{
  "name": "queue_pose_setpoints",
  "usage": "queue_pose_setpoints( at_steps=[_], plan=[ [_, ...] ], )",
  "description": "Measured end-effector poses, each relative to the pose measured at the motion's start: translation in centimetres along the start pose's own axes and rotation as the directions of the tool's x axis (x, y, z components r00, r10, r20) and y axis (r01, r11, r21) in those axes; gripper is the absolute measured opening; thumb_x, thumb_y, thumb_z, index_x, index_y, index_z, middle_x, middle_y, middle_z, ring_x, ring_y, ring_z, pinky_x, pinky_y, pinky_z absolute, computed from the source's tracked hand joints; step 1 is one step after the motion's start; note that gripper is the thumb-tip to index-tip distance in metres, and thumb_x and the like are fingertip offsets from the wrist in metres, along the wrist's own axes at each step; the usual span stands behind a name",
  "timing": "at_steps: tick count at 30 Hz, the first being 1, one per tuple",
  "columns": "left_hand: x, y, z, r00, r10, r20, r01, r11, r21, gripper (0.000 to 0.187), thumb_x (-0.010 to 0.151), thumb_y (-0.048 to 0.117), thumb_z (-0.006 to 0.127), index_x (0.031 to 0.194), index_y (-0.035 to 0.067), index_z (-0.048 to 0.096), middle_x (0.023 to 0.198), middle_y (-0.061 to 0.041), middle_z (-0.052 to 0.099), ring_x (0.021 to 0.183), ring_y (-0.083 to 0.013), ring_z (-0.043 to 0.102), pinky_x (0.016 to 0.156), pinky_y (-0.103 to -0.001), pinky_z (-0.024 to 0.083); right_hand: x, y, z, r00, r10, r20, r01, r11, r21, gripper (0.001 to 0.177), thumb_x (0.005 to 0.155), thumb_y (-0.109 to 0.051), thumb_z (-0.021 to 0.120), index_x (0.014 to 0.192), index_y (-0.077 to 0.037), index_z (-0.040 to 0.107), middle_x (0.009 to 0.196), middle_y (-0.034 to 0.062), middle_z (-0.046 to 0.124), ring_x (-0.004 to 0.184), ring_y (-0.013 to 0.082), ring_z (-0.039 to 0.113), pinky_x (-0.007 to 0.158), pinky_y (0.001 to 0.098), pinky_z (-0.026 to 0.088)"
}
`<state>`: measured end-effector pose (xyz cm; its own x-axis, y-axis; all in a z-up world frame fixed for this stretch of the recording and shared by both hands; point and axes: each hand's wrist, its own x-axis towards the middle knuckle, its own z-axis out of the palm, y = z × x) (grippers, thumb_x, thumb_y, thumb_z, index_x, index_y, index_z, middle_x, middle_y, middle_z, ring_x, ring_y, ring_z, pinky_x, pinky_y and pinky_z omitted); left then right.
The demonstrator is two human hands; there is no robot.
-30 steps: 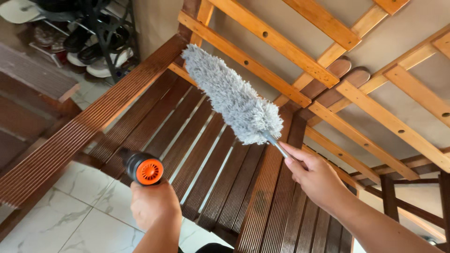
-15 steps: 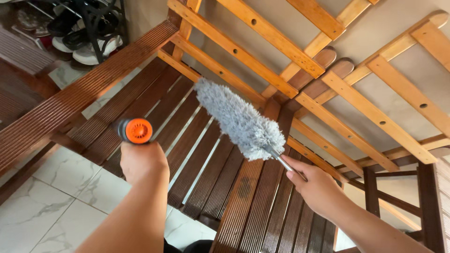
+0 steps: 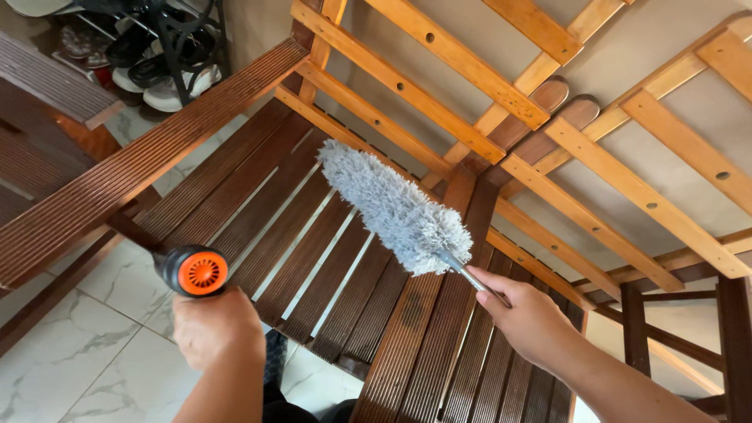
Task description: The person cleans wooden chairs by sweeping a handheld duster across the slats and frame while blowing away debris with a portable electric air blower.
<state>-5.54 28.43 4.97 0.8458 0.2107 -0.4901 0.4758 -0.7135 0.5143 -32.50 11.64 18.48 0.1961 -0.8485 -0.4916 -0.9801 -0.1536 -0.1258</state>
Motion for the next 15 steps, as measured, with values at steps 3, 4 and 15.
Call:
queue_pose_setpoints(
  at_steps=[3,4,15],
  plan=[
    [-0.9,0.3,1.9,0.997,0.054,0.059,-0.056,0.998,0.026,0.023,0.09,0.025,0.068,0.108,0.011,0.071,0.104,-0.021,0.074,0.098,-0.0413,0.071,0.087,-0.052,0.055,0.1,0.3,-0.1,0.999,0.037,0.019,-0.038,0.999,0.008,0.046,0.1,-0.039,0.061,0.144,-0.046,0.056,0.059,0.0052,0.041,0.057,0.0182,0.043,0.06,0.0368,0.043],
    [-1.4,0.6,2.5,0.997,0.05,0.062,-0.051,0.998,0.024,0.023,0.09,0.025,0.068,0.108,0.011,0.071,0.104,-0.021,0.074,0.098,-0.0413,0.071,0.087,-0.052,0.055,0.3,0.6,0.0,1.0,-0.011,-0.01,0.011,1.0,0.004,0.046,0.098,-0.037,0.06,0.144,-0.045,0.057,0.059,0.0052,0.04,0.057,0.0181,0.043,0.059,0.0362,0.043],
    [-2.4,-0.5,1.9,0.998,-0.032,0.062,0.033,0.999,-0.019,0.034,0.086,0.034,0.075,0.112,0.013,0.068,0.103,-0.019,0.073,0.095,-0.0405,0.07,0.084,-0.051,0.055,1.0,1.8,0.0,0.998,0.048,0.033,-0.047,0.999,-0.018,0.047,0.098,-0.035,0.058,0.144,-0.045,0.057,0.056,0.0041,0.042,0.053,0.0175,0.042,0.057,0.0363,0.041]
  ],
)
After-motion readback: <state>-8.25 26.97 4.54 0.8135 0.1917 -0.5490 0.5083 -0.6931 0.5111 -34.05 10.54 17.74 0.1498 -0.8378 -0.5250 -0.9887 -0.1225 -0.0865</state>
